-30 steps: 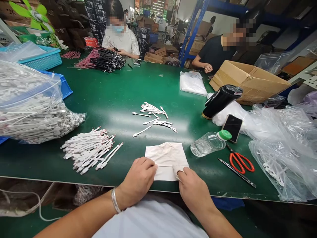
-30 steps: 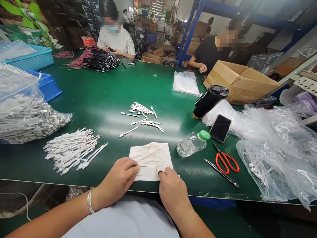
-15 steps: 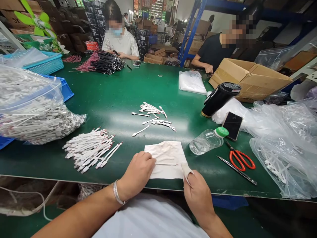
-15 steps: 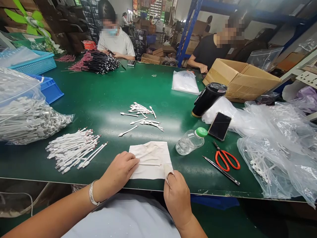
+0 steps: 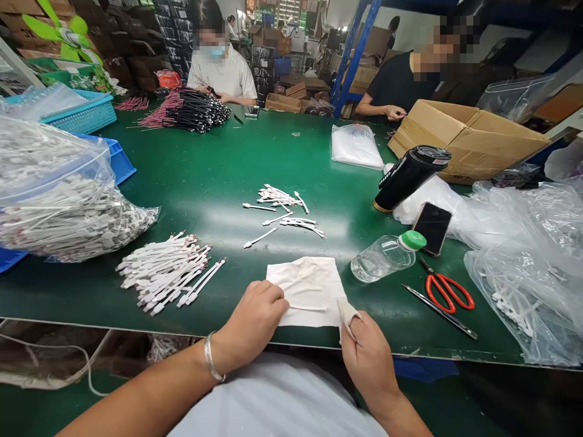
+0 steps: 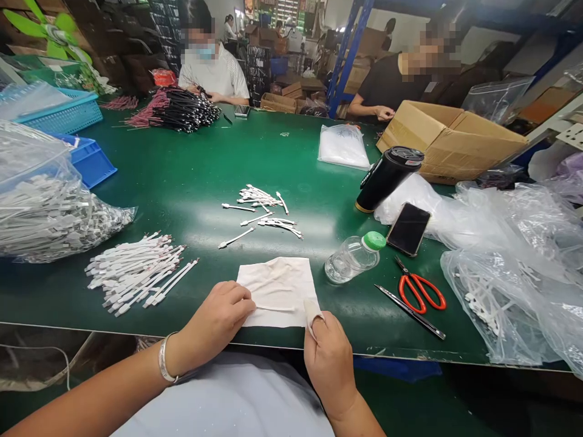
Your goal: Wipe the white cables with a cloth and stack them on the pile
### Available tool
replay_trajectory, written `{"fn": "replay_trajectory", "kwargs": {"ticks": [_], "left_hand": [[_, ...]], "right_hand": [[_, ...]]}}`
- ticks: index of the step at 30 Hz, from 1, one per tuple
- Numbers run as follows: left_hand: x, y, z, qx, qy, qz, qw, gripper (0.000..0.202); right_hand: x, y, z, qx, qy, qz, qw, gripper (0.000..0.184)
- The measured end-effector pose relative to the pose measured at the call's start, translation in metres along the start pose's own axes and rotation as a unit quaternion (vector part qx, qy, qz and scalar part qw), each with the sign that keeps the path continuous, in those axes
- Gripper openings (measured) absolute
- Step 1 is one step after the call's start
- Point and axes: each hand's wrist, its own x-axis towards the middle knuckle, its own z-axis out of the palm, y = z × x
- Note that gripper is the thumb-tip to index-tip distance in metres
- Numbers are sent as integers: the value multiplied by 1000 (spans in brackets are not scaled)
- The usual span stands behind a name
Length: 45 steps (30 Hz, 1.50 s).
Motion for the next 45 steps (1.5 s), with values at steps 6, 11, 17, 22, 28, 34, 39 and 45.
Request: {"fn": "replay_trajectory", "kwargs": {"ticks": [6, 11, 17, 22, 28, 34, 39, 45], "left_hand": [[-15, -2, -8, -36, 34, -7, 999, 20], [-14, -1, 1, -55, 17, -57, 997, 18], [-10, 1, 5, -49, 1, -49, 998, 21], [-11, -1, 4, -45, -8, -53, 998, 19], [-10, -3, 5, -50, -5, -42, 998, 19], [-10, -3, 5, -37, -7, -38, 999, 19], [-10, -3, 3, -17, -38, -36, 999, 19], [8, 0, -8, 43, -147, -35, 988, 20]], "right_hand": [[3, 4, -15, 65, -13, 46, 997, 23], [13, -23, -11, -57, -75, -63, 994, 27], [29, -58, 13, -143, -148, -193, 959, 21], [19, -32, 0, -174, -94, -196, 961, 24], [20, -37, -1, -184, -111, -168, 962, 25], [25, -50, 8, -147, -156, -160, 964, 22], [21, -8, -23, -126, -183, -70, 973, 21], [30, 11, -32, -52, -70, -70, 994, 19]]}}
